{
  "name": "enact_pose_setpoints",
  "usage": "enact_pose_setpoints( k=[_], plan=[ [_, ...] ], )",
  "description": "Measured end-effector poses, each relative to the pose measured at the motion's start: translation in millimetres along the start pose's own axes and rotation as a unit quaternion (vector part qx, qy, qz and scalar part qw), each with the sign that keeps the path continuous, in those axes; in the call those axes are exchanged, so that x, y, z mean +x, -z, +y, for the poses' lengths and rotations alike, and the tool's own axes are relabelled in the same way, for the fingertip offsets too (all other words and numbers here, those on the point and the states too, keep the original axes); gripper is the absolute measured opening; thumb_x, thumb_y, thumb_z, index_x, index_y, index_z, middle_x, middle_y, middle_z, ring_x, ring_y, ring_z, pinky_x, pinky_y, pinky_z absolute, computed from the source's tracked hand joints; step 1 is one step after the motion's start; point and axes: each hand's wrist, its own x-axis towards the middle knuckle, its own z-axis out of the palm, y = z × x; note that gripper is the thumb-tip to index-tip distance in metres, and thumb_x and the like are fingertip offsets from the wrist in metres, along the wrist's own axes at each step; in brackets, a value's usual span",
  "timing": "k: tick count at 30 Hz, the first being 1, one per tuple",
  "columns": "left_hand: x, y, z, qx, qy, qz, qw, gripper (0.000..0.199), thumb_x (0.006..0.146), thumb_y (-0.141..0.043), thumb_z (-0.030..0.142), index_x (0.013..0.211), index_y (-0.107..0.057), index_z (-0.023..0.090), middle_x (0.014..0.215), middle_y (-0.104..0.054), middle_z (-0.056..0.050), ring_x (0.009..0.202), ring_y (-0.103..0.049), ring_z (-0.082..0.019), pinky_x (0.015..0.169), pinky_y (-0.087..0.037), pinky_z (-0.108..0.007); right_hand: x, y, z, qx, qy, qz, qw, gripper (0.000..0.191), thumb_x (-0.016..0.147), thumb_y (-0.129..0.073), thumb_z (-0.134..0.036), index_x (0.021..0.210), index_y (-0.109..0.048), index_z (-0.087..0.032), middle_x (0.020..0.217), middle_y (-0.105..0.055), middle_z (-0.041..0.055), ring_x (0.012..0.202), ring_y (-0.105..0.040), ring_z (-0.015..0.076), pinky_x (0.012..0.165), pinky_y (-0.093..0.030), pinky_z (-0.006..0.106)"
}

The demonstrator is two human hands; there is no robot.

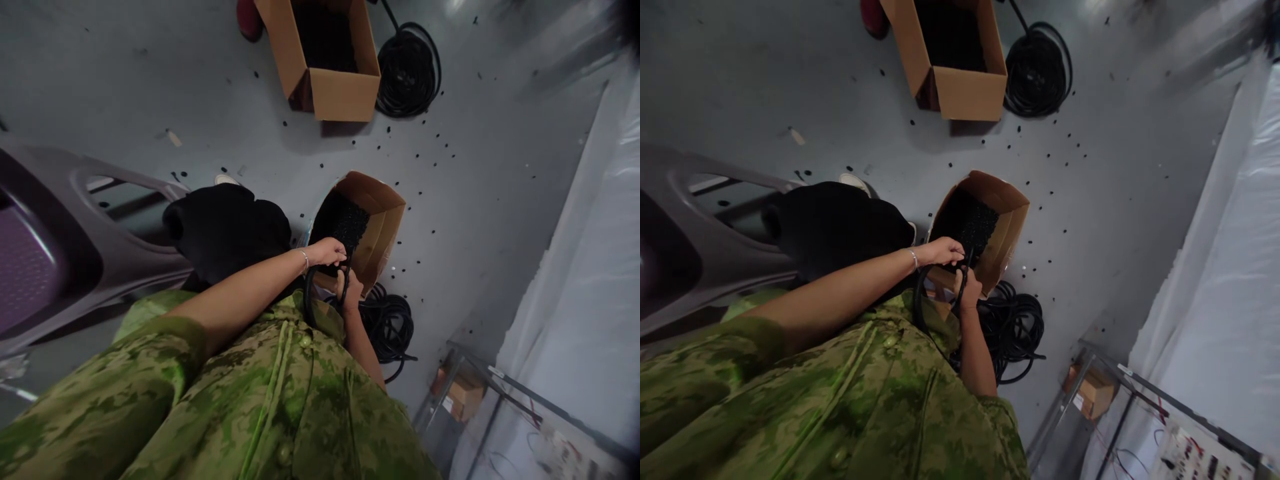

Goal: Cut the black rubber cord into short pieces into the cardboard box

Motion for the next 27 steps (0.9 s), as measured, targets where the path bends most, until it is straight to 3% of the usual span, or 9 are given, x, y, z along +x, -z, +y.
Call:
enact_pose_setpoints(
  k=[3,8,12,17,22,27],
  plan=[
    [0.2,-4.4,-1.7,0.044,0.018,-0.003,0.999,0.013,0.078,-0.065,0.025,0.070,-0.067,0.015,0.051,-0.057,0.004,0.041,-0.042,-0.007,0.044,-0.028,-0.019,6.5,4.4,-4.3,0.011,-0.023,0.015,1.000,0.046,0.093,-0.049,-0.055,0.113,-0.070,-0.019,0.068,-0.070,0.0023,0.061,-0.065,0.0177,0.059,-0.049,0.025],
    [4.0,-2.1,-1.6,0.074,0.031,0.053,0.995,0.010,0.078,-0.063,0.022,0.072,-0.069,0.016,0.055,-0.061,0.002,0.044,-0.048,-0.008,0.045,-0.032,-0.020,14.6,10.5,-8.8,0.072,-0.065,-0.055,0.994,0.050,0.087,-0.057,-0.057,0.115,-0.068,-0.018,0.058,-0.066,-0.0024,0.045,-0.057,0.0139,0.049,-0.047,0.024],
    [7.0,0.2,-0.9,0.067,0.067,0.079,0.992,0.007,0.074,-0.068,0.017,0.079,-0.072,0.016,0.057,-0.061,0.002,0.045,-0.049,-0.009,0.047,-0.033,-0.020,10.6,10.5,-7.3,0.117,-0.096,-0.072,0.986,0.053,0.084,-0.061,-0.058,0.115,-0.067,-0.016,0.060,-0.067,-0.0018,0.045,-0.057,0.0136,0.048,-0.047,0.024],
    [1.9,-2.5,8.4,-0.131,0.093,0.084,0.983,0.039,0.074,-0.073,0.015,0.113,-0.069,0.014,0.073,-0.068,0.000,0.052,-0.057,-0.010,0.053,-0.042,-0.021,8.4,14.3,-12.8,0.135,-0.099,-0.067,0.984,0.051,0.083,-0.061,-0.055,0.116,-0.067,-0.016,0.063,-0.066,-0.0015,0.049,-0.058,0.0148,0.050,-0.048,0.026],
    [-7.0,0.5,22.4,-0.377,0.123,0.088,0.914,0.062,0.081,-0.075,0.017,0.137,-0.050,0.014,0.083,-0.072,-0.005,0.059,-0.063,-0.011,0.062,-0.052,-0.023,11.3,15.9,-21.0,0.158,-0.112,-0.068,0.979,0.046,0.082,-0.064,-0.056,0.107,-0.069,-0.018,0.062,-0.065,-0.0019,0.054,-0.060,0.0148,0.053,-0.050,0.024],
    [-4.3,8.8,24.6,-0.458,0.108,0.167,0.866,0.066,0.080,-0.076,0.014,0.139,-0.045,0.015,0.080,-0.070,-0.002,0.058,-0.062,-0.008,0.062,-0.051,-0.019,1.5,14.8,-25.5,0.299,-0.128,-0.077,0.943,0.061,0.085,-0.056,-0.065,0.121,-0.061,-0.016,0.069,-0.068,0.0013,0.052,-0.061,0.0150,0.050,-0.050,0.025]
  ],
)
